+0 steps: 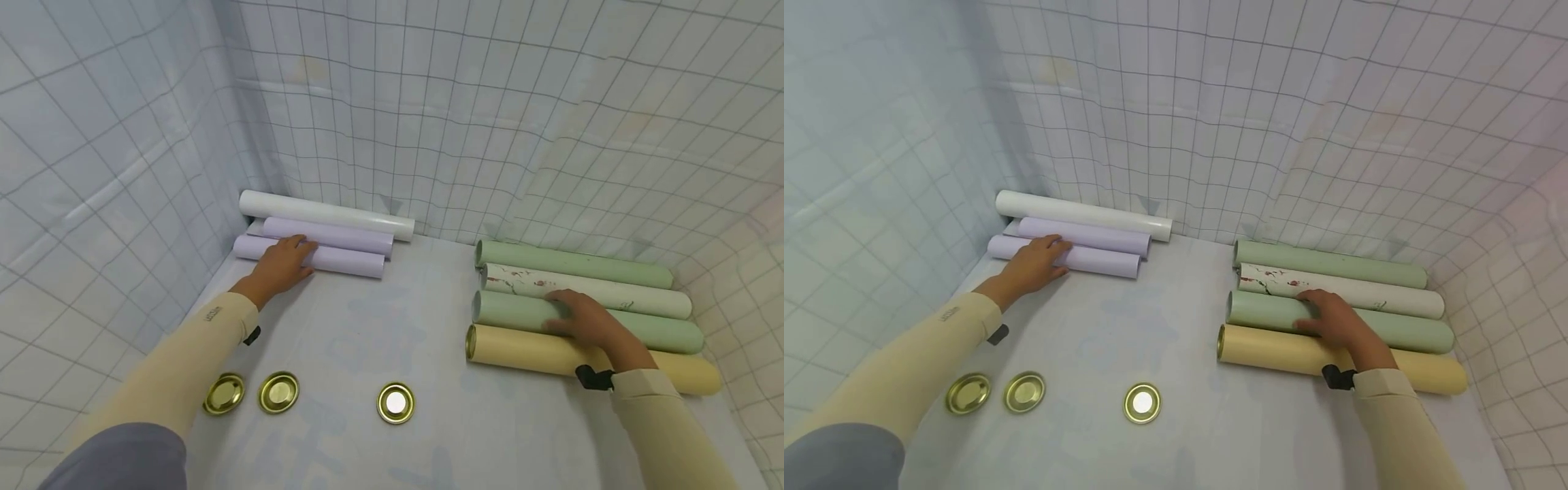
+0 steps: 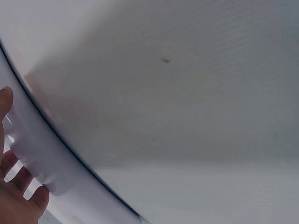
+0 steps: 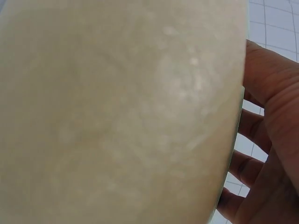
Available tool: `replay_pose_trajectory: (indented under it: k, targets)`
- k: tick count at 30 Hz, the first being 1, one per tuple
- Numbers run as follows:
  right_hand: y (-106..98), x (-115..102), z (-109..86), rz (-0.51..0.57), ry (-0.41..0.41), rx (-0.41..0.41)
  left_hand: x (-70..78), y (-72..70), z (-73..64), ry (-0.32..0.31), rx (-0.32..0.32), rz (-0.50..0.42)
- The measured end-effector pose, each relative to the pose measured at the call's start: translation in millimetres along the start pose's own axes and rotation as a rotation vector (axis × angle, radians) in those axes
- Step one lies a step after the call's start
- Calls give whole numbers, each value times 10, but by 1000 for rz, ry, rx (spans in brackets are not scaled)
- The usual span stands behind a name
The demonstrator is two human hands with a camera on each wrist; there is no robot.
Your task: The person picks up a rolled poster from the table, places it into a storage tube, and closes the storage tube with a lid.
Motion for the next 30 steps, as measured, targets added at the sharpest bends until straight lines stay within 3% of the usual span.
replay_pose_trajectory:
  k: [9,21,30]
  targets:
    - [12,-16,30,-14,0,-10,3,-12,40,-24,-47,37]
    - [20,23,54,-20,-8,-23,18,-21,9,3,-23,-12]
    - [57,90,61,2,-17,-55,4,-59,2,17,-124,-54]
Point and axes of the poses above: each hand's wrist, its own z-axis towards the middle knuckle, its own y-axis out of the palm, x = y × z, the point moved 3 cm from there along z, towards the middle knuckle, and after that the axes turned 1 degree about x, right-handed, at the moved point
